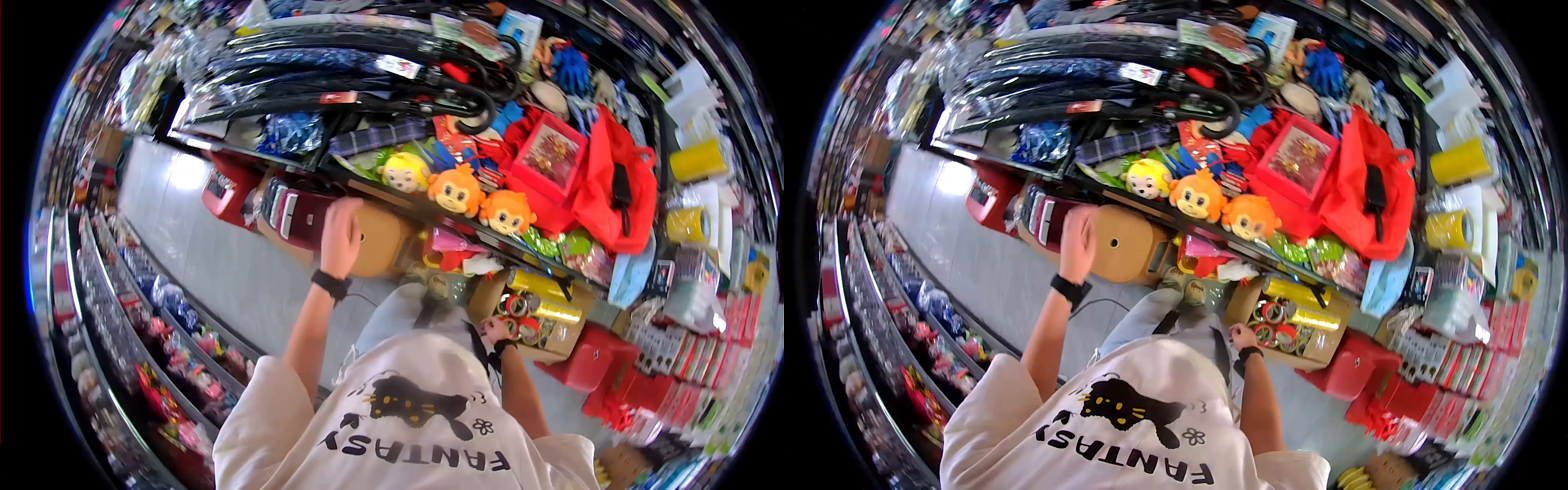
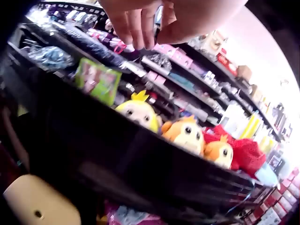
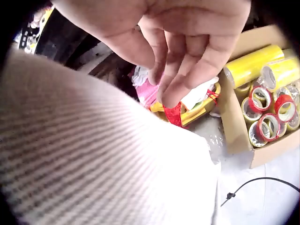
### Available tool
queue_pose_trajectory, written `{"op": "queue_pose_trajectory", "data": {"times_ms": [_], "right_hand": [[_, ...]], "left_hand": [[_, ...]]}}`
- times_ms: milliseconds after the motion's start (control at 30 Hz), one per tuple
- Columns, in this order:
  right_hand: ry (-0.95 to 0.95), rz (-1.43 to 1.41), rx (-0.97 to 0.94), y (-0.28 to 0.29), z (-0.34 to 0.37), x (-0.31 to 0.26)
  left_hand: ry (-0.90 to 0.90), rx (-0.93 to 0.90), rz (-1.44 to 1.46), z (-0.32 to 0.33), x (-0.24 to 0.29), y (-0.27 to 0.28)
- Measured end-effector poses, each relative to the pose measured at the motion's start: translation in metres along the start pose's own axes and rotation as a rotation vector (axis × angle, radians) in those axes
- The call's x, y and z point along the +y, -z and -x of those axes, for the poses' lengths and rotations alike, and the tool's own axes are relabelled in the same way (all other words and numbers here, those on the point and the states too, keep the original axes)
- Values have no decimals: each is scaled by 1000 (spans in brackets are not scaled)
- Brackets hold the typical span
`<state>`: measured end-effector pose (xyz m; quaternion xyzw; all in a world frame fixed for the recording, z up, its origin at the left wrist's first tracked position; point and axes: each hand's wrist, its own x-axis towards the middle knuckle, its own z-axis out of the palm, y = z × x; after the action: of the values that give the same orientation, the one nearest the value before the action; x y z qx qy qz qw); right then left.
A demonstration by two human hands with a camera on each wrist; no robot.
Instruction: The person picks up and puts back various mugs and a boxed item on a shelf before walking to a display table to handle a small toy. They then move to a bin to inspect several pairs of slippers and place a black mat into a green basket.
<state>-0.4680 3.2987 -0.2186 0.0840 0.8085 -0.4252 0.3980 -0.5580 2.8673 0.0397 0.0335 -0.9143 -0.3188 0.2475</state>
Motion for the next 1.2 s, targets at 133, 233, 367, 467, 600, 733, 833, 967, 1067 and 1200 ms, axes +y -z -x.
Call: {"op": "queue_pose_trajectory", "data": {"times_ms": [133,233,367,467,600,733,833,967,1067,1200], "right_hand": [[78,147,-190,-6,-59,57],[249,588,-148,15,-63,6],[49,353,-169,16,-128,11],[94,310,-145,20,-102,-95],[162,243,-136,-18,-101,-140],[99,296,-225,-81,-95,-146],[4,541,-212,-149,-70,-157],[243,922,-259,-275,-66,-145],[431,1067,-472,-377,-17,-235],[731,690,-493,-466,26,-363]], "left_hand": [[347,-152,-121,122,-33,6],[620,-126,-122,208,-46,27],[962,40,-167,340,-79,54],[1312,173,-283,409,-82,70],[1444,271,-314,447,-101,79],[1320,254,-210,434,-128,107],[1244,230,-162,441,-171,144],[1253,327,-156,479,-231,199],[1332,296,-212,514,-249,245],[1367,231,-357,549,-267,288]]}}
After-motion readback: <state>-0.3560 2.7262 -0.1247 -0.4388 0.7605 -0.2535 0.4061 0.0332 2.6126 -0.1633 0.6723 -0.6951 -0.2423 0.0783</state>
